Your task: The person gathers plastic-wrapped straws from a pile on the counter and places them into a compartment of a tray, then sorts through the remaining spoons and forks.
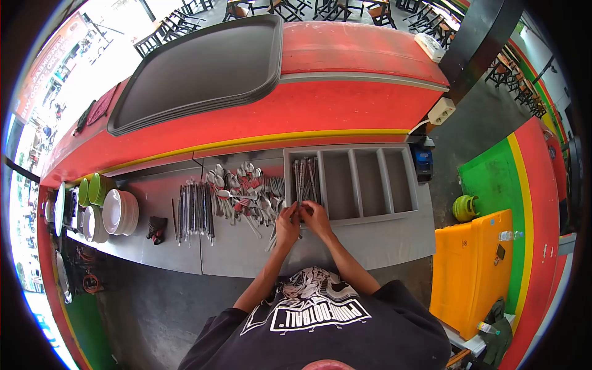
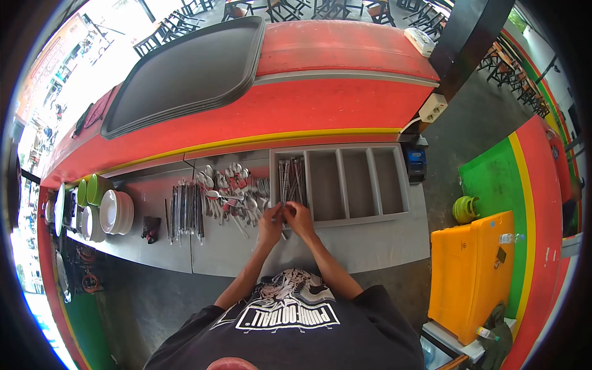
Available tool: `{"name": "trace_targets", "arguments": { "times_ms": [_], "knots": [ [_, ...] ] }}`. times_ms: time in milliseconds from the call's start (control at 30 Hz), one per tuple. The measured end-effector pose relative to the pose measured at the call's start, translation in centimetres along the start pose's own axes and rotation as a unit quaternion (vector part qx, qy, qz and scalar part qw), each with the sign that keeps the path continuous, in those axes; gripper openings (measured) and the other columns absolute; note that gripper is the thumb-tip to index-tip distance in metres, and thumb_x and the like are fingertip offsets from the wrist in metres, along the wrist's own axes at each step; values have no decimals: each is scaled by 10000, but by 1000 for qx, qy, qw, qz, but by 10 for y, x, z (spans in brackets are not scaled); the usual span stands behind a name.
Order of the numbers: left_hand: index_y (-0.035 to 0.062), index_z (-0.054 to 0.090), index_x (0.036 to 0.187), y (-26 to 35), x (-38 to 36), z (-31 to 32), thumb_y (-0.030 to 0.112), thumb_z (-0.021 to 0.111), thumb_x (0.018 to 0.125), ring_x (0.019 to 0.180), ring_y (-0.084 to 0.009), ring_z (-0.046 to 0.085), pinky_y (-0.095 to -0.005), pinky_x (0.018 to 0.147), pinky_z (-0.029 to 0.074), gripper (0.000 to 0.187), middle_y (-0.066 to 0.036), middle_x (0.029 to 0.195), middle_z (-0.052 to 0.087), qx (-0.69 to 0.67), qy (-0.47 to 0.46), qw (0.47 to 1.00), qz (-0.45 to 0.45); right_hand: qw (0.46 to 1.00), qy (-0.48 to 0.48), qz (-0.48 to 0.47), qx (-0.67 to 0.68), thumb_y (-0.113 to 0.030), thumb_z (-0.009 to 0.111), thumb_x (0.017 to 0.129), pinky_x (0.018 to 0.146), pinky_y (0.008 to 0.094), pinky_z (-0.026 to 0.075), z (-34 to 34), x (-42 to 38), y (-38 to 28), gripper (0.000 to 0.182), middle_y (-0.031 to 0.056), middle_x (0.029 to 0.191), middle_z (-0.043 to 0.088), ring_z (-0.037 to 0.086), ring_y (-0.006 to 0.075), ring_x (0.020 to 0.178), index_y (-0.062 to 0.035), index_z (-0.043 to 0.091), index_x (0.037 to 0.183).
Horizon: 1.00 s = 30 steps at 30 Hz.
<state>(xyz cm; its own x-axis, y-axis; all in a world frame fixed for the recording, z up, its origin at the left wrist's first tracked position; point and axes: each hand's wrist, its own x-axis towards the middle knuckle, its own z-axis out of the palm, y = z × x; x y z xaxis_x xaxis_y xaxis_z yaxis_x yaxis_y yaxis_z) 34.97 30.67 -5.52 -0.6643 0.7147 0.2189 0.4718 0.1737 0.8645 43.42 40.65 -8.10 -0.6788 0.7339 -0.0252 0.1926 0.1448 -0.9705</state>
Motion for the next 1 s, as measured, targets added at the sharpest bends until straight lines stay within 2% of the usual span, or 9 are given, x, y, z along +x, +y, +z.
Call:
{"name": "trace_targets", "arguments": {
  "times_ms": [67, 167, 333, 533, 667, 767, 867, 1000],
  "knots": [
    [-14, 613, 1155, 1, -2, 1, -11, 542, 829, 808, -358, 637, -421, 715, 506, 334, -209, 909, 624, 7, -5, 1000, 3, 999, -20, 31, 31, -142, 611, 891, 560, 278, 526, -5, 0, -4, 282, 107, 891, 691, 684, 159, 766, 53, 592, 1093],
    [-13, 613, 1162, 4, -2, 4, -10, 541, 831, 826, -355, 637, -416, 731, 507, 339, -205, 933, 624, 9, -14, 1000, -8, 999, -18, 22, 43, -130, 612, 895, 505, 266, 517, -6, 2, 5, 276, 99, 886, 691, 686, 152, 749, 53, 588, 1100],
    [-11, 604, 1182, 6, -1, 4, -6, 543, 832, 850, -346, 636, -411, 765, 507, 355, -191, 982, 623, 34, -24, 999, -4, 997, -14, 55, 59, -135, 622, 894, 533, 274, 523, -9, -1, -8, 269, 100, 878, 692, 689, 158, 732, 51, 595, 1087],
    [-27, 552, 1236, -3, -5, 7, -13, 554, 823, 1027, -367, 576, -410, 872, 476, 414, -207, 1165, 561, 31, -18, 998, 49, 1000, 17, 18, 9, -157, 648, 879, 565, 283, 521, -5, 1, -8, 255, 120, 837, 692, 682, 161, 697, 32, 626, 1049],
    [-37, 512, 1269, -7, -11, 1, 1, 589, 812, 1160, -386, 516, -401, 960, 441, 464, -228, 1284, 510, -36, -44, 998, 17, 999, 50, 8, -14, -161, 673, 859, 576, 269, 512, 2, 4, 3, 263, 107, 829, 686, 658, 145, 672, 11, 634, 1053],
    [-39, 518, 1257, -6, -15, -14, 16, 596, 820, 1150, -378, 532, -405, 955, 449, 448, -230, 1278, 518, -67, -55, 996, 11, 985, 135, -77, -75, -146, 675, 859, 587, 254, 492, 10, 4, 5, 249, 62, 806, 658, 610, 114, 655, -7, 640, 1062],
    [1, 560, 1214, 0, -17, -49, 24, 608, 827, 1073, -320, 597, -382, 841, 517, 391, -181, 1184, 580, -96, -48, 993, -49, 978, 200, -26, -45, -114, 651, 873, 575, 243, 456, 19, -6, -27, 201, 22, 794, 607, 554, 82, 651, -25, 643, 1053],
    [23, 599, 1146, -19, -27, -98, 20, 612, 840, 959, -233, 654, -336, 706, 554, 307, -120, 1059, 636, -126, 13, 984, -123, 970, 233, -70, -16, -84, 613, 893, 538, 232, 403, 50, -14, -54, 126, 4, 824, 571, 506, 62, 638, -38, 635, 1007]
  ]
}}
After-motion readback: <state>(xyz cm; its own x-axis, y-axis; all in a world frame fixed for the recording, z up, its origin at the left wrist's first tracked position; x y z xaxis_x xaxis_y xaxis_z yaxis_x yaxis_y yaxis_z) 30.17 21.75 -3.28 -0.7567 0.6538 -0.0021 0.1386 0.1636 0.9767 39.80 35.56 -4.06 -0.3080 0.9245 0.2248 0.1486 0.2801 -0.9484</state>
